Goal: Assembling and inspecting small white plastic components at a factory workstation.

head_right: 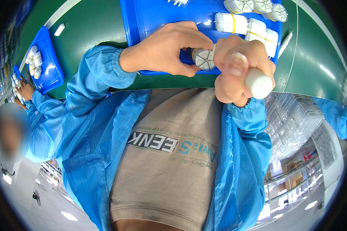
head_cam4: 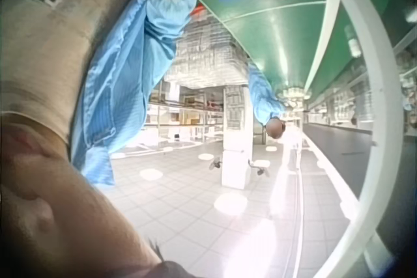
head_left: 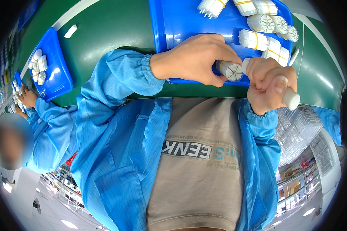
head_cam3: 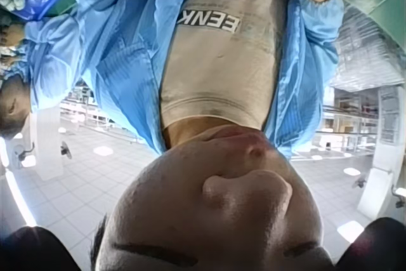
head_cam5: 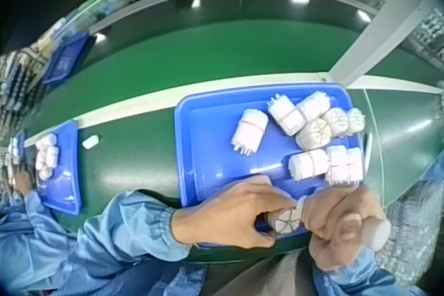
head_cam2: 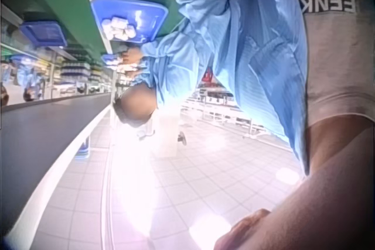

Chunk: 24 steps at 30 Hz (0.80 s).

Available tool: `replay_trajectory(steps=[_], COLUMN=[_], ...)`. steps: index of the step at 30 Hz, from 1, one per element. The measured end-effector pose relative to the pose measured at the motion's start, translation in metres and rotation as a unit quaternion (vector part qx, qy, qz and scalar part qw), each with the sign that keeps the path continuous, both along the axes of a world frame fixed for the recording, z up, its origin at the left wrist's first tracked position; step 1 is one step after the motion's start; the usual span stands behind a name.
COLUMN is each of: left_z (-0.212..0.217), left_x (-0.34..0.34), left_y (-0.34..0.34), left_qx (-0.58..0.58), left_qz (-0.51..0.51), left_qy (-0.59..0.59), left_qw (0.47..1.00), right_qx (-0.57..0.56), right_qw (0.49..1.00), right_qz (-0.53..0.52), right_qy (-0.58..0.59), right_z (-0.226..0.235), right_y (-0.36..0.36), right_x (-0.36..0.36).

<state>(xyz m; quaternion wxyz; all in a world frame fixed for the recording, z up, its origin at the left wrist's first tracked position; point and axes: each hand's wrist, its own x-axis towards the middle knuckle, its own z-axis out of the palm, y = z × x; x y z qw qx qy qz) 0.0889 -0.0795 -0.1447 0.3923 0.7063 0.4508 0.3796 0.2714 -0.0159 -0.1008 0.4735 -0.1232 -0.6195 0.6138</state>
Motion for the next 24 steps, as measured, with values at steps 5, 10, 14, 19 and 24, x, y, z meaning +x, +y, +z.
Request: replay_trajectory(steps=[5, 10, 14, 19, 24], left_z=[0.002, 0.004, 0.004, -0.002, 0.006], left_x=[0.001, 0.003, 0.011, 0.001, 0.002], left_y=[0.000, 0.002, -0.001, 0.002, -0.003], left_qx=[-0.016, -0.012, 0.066, 0.003, -0.059], left_qz=[-0.007, -0.004, 0.037, -0.015, -0.052], left_qy=[0.010, 0.028, 0.031, 0.042, 0.015], left_qw=[1.000, 1.000, 0.997, 0.999, 0.997], right_qx=[0.020, 0.053, 0.000, -0.042, -0.087], right_qw=[0.996, 0.993, 1.000, 0.999, 0.994], right_qz=[-0.069, -0.082, -0.030, -0.005, 0.042], right_qy=[-0.053, -0.061, -0.006, 0.023, 0.047], right_z=[0.005, -0.004, -0.005, 0.012, 0.007], right_y=[-0.007, -0.004, -0.002, -0.001, 0.005], right_x=[-0.003, -0.001, 0.002, 0.005, 0.008])
